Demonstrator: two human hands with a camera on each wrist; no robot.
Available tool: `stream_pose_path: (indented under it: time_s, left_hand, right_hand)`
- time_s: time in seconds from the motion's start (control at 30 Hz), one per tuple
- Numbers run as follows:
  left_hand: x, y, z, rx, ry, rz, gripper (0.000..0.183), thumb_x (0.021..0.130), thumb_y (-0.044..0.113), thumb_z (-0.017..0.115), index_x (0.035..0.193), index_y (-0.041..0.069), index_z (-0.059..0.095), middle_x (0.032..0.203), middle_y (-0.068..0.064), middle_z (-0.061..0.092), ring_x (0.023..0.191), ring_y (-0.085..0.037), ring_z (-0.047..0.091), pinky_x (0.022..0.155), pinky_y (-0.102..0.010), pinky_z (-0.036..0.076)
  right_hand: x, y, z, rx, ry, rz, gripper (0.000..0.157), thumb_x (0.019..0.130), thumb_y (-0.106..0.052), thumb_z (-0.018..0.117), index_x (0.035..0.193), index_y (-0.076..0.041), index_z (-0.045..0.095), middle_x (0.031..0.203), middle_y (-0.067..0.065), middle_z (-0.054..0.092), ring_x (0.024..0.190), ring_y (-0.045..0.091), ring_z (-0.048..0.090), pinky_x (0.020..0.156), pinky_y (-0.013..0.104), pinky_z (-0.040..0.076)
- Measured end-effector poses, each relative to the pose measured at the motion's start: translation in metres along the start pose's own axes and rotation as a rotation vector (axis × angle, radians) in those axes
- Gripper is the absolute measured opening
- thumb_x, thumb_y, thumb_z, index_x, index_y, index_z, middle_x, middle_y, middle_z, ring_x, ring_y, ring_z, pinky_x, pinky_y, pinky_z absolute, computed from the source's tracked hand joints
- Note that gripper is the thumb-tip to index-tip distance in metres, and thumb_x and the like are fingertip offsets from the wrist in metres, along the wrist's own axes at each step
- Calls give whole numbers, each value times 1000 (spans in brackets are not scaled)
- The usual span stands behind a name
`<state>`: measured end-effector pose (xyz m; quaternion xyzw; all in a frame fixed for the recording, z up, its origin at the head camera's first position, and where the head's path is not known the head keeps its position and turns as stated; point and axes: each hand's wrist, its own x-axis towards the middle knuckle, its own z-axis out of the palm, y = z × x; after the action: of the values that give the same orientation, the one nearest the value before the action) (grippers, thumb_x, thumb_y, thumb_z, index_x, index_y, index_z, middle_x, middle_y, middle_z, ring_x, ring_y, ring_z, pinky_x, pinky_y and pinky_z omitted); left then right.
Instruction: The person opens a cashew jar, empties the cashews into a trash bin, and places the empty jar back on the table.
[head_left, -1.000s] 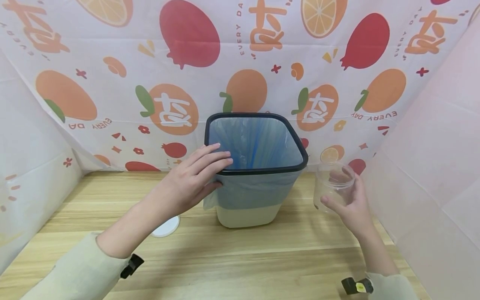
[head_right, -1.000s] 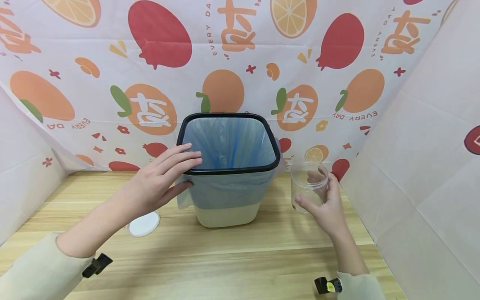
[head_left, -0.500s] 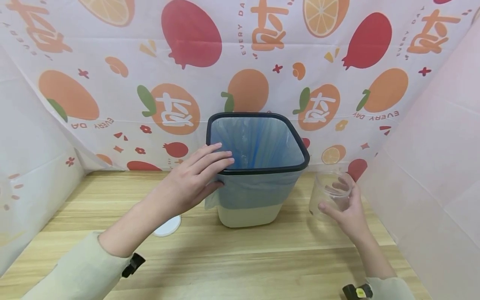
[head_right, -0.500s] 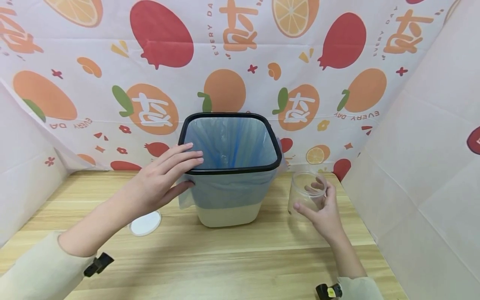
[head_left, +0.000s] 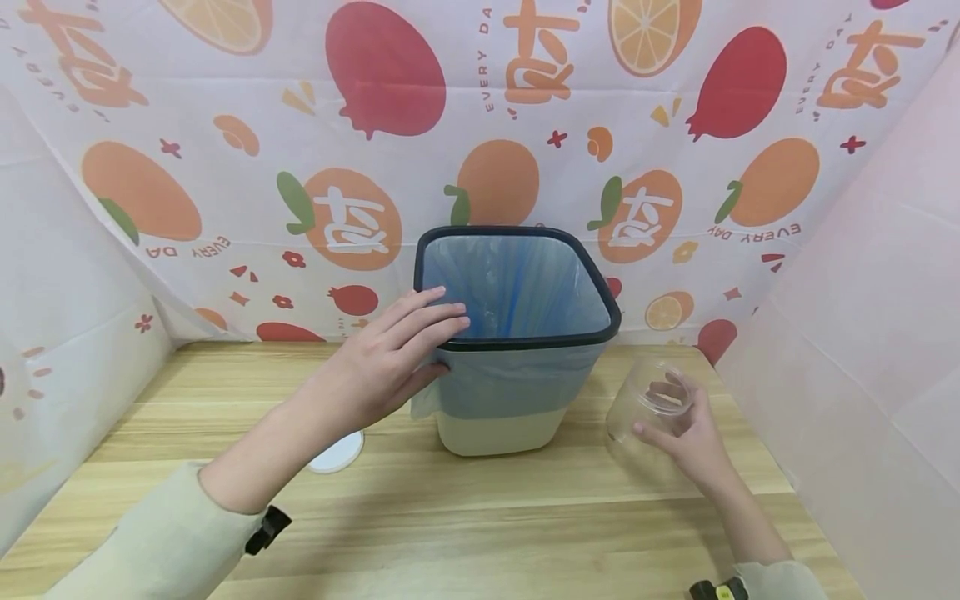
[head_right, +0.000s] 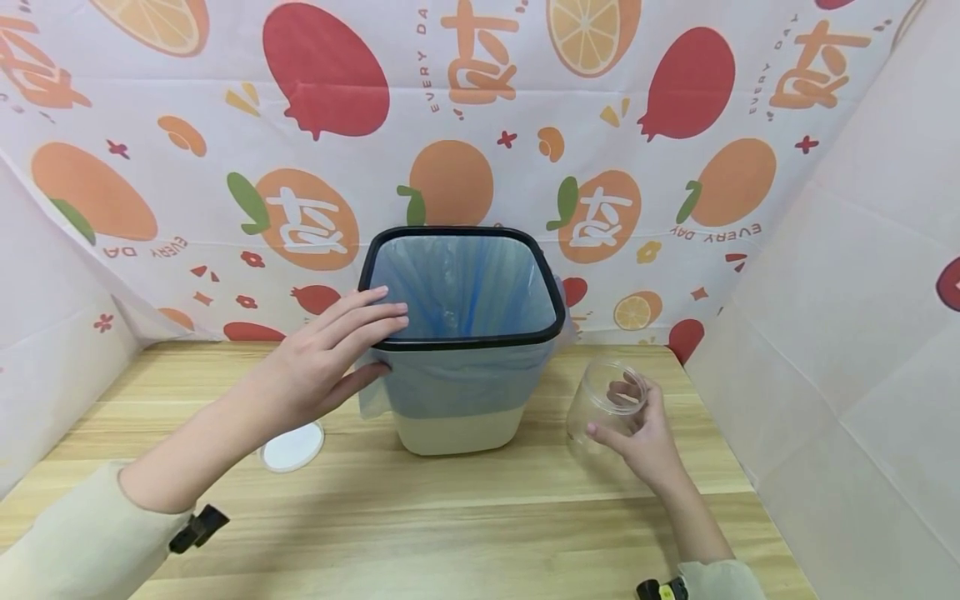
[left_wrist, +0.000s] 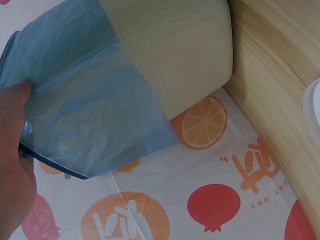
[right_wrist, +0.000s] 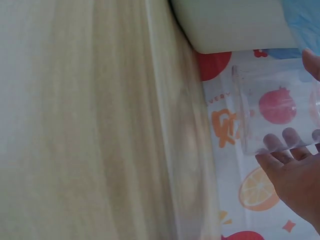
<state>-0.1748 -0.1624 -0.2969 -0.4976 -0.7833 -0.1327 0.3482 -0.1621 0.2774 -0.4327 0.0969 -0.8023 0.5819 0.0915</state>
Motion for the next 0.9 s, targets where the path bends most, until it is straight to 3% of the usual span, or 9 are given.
stream_pose_path:
  time_s: [0.27, 0.53, 0.7, 0.9]
  left_hand:
    - [0, 1, 0, 3, -7, -6, 70, 78, 10, 85, 140, 6, 54, 142, -11, 55, 139, -37, 43, 117, -52, 31]
    - [-1, 1, 0, 1, -7, -12, 70, 77, 9, 85, 140, 6, 54, 143, -11, 55, 139, -36, 43, 118, -51, 31]
    - [-1, 1, 0, 0, -3, -9, 70, 78, 9, 85, 140, 6, 54, 142, -11, 55, 139, -37, 43, 118, -50, 30]
    - [0, 1, -1, 4, -9, -9, 71, 78, 9, 85, 141, 6, 53, 143, -10, 55, 140, -37, 43, 119, -49, 29]
  right_hand:
    - [-2, 13, -1, -45, -44, 24, 92, 83, -5, 79, 152, -4, 18, 144, 24, 40, 133, 38, 44, 97, 14, 46]
    - [-1, 20, 0, -40, -76, 36, 94, 82, -6, 81, 152, -5, 18, 146, 25, 41, 134, 46, 42, 94, 13, 46]
    - [-2, 22, 1, -27, -88, 54, 94, 81, -4, 81, 152, -5, 19, 146, 27, 41, 131, 39, 46, 95, 17, 48]
    - [-3, 23, 2, -21, -114, 95, 94, 81, -4, 81, 150, -5, 18, 146, 28, 41, 116, 7, 56, 95, 29, 51]
